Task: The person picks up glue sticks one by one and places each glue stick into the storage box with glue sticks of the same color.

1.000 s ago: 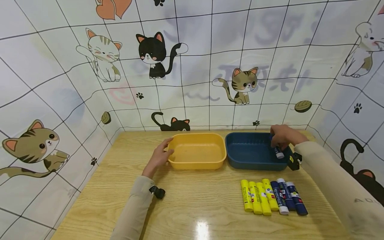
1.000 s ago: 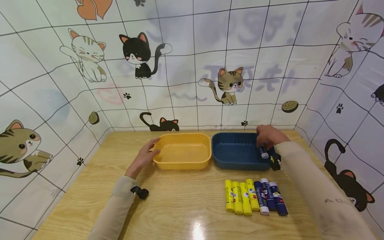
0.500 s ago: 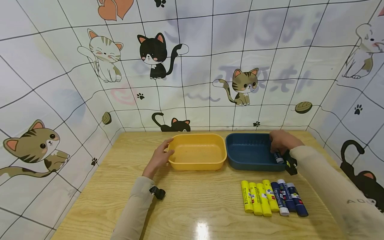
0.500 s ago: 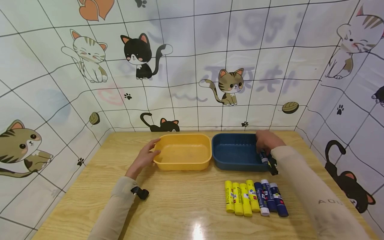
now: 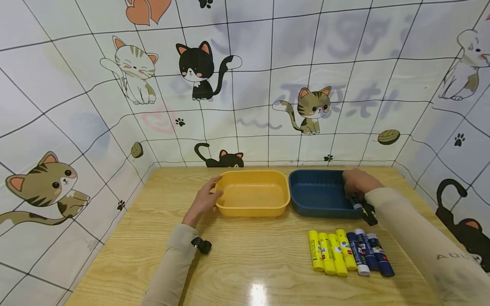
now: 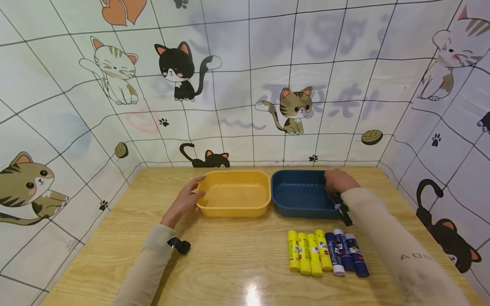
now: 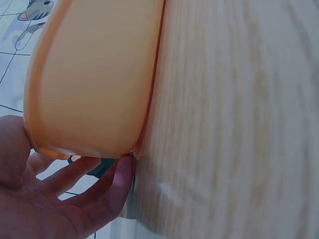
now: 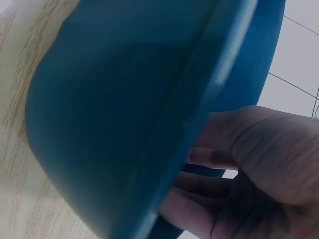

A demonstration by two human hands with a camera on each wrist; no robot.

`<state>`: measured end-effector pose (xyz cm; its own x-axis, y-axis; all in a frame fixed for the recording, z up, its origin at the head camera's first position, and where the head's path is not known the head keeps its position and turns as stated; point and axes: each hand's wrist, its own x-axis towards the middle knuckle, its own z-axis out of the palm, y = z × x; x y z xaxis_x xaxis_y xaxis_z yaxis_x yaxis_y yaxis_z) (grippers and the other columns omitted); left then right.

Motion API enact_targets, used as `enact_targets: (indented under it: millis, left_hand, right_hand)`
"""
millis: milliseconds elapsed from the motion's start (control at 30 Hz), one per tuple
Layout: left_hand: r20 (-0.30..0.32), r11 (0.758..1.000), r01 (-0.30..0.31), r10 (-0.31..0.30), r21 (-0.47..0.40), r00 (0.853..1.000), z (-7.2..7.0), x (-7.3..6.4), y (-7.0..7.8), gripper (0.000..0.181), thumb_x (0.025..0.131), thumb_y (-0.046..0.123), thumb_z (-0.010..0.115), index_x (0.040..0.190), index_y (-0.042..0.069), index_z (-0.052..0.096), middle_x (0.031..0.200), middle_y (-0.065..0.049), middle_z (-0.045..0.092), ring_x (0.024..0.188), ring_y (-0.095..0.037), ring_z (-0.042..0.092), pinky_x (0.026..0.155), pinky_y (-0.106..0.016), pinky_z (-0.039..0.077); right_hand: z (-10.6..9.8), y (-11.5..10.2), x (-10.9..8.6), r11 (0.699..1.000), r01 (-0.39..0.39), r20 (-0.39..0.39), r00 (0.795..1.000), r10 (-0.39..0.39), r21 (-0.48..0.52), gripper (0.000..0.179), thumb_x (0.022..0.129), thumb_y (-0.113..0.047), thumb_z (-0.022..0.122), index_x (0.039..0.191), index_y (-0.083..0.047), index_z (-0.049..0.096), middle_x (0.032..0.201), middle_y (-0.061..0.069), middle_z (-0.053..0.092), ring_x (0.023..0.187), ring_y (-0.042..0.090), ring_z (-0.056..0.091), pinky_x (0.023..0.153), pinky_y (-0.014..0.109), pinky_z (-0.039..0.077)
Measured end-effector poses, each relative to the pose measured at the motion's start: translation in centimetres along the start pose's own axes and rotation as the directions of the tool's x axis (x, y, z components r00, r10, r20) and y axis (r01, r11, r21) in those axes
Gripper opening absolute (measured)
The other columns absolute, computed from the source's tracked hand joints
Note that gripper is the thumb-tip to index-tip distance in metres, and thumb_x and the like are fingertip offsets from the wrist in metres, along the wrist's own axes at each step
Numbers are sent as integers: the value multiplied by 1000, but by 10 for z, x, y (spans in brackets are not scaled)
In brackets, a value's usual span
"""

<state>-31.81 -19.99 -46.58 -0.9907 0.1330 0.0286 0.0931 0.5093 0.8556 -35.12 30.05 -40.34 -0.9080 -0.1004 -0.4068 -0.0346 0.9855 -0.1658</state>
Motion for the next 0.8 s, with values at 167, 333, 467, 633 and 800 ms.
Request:
enact_targets:
  millis: [167,333,467,633,800]
  left_hand:
    - [-3,1000,-3,3,3,1000,0,0,1,57,105,17,57,160,21,41,161,-26,40,130,-48,59,98,-51,58]
    - [-4,1000,-6,6,18,1000,0,0,1,57,105,17,57,160,21,41,161,-25,41,129,-48,60,98,-51,57]
    - [0,1000,-3,3,17,1000,0,0,1,57,105,17,57,159,22,41,161,-25,41,129,-48,60,98,-51,57]
    - [7,1000,-7,7,8,1000,0,1,0,57,105,17,57,160,20,40,160,-26,41,129,-49,60,97,-51,58]
    - [6,1000,-2,2,-1,1000,0,1,0,57,105,16,57,160,20,40,160,-26,40,129,-50,59,97,-52,58]
  right_hand:
    - [-1,-2,1,999,4,-12,1000,-4,-35,8,84,-1,75,85,5,69,69,17,69,51,22,69,51,33,58]
    - [-2,-5,-2,998,9,-39,999,-11,-63,10,82,1,74,88,4,67,83,25,69,50,23,69,51,33,57]
    - [-3,-6,-4,997,3,-53,999,-7,-77,14,81,3,72,93,6,64,93,31,65,50,24,69,50,33,56]
    - [-4,-6,-5,997,0,-49,999,-3,-74,16,81,4,72,95,7,63,91,29,64,53,24,70,49,31,56]
    - [-10,-3,-15,1000,16,-95,995,-17,-11,27,85,-2,71,106,8,59,94,26,63,55,24,65,49,31,53]
